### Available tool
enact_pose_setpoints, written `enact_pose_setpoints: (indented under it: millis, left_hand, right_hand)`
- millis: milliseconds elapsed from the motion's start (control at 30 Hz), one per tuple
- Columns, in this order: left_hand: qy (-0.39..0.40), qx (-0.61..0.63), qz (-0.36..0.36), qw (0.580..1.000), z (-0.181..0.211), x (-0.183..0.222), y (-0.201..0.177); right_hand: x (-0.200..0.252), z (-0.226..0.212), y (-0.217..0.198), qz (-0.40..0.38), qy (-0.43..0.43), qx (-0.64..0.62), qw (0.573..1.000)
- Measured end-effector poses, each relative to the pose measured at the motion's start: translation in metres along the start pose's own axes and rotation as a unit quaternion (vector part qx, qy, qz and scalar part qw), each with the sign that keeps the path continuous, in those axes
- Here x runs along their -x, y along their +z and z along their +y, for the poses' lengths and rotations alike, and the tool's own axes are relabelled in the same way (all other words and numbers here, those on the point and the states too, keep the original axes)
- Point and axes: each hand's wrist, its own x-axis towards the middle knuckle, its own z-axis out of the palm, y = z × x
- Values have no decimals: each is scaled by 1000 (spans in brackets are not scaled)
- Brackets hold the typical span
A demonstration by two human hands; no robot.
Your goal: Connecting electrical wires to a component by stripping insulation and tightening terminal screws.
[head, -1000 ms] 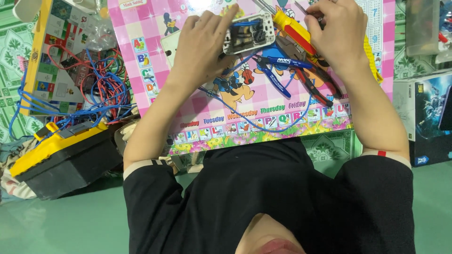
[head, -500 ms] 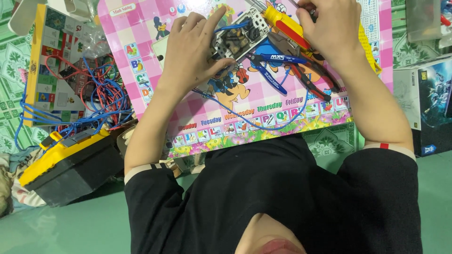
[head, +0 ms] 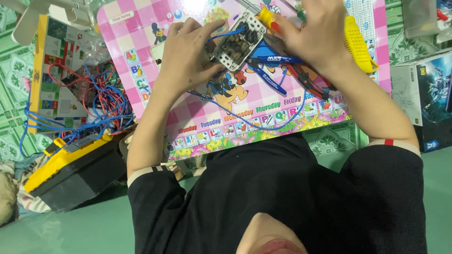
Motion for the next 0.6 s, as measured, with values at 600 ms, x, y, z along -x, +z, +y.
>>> enact_pose_setpoints:
  millis: [600]
  left_hand:
    - [40,-3,19,999,-18,7,10]
  right_hand:
    - [-49,-53,-2,-260,-71,-104,957]
